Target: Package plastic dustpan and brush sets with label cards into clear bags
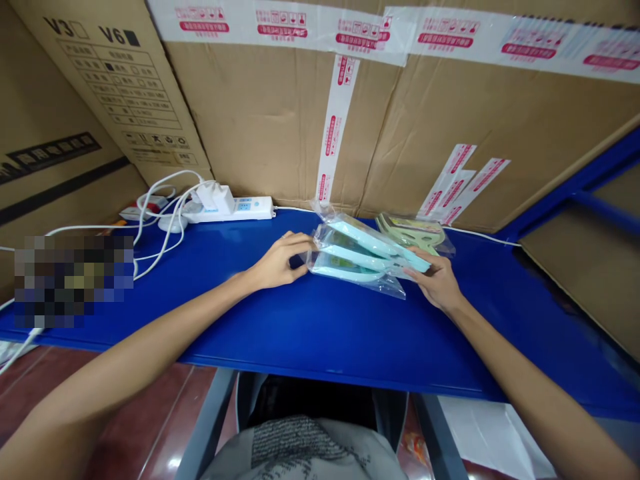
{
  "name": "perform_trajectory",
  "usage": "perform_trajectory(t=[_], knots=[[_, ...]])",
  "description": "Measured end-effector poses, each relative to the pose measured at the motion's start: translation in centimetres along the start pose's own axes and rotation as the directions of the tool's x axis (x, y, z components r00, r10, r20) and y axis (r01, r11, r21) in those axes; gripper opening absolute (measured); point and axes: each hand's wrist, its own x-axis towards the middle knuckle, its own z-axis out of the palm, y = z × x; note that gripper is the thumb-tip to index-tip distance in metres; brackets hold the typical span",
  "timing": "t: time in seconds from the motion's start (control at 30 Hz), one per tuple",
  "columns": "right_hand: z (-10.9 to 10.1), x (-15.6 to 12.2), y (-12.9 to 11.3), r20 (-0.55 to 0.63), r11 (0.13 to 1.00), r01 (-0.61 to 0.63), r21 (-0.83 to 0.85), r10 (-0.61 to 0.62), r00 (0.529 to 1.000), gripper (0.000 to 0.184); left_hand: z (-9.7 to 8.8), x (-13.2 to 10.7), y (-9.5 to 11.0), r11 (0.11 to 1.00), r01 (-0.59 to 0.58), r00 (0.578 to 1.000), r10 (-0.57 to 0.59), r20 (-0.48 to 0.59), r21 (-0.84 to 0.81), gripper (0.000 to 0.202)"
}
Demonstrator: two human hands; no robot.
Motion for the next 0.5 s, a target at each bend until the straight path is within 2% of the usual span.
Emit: perform_trajectory(t=[0.13, 0.33, 0.5], knots=[[0.0, -0.1, -0.2, 0.013, 0.996, -0.044, 0.076, 0.043, 0.999, 0.024, 0.2, 0.0, 0.3, 1.000, 0.003, 1.000, -0.003, 0.002, 0.005, 0.025], [0.1, -0.1, -0.5, 0.044, 0.995, -0.030, 0.092, 0.026, 0.999, 0.019, 0.6, 0.2, 0.4, 0.992, 0.008, 0.998, -0.016, -0.065, -0.124, 0.019], [0.5, 0.0, -1.7, 0.041, 0.987, -0.050, 0.151, 0.045, 0.998, 0.024, 1.0, 0.2, 0.7, 0.982, 0.005, 0.992, -0.029, -0.123, -0.189, 0.035]])
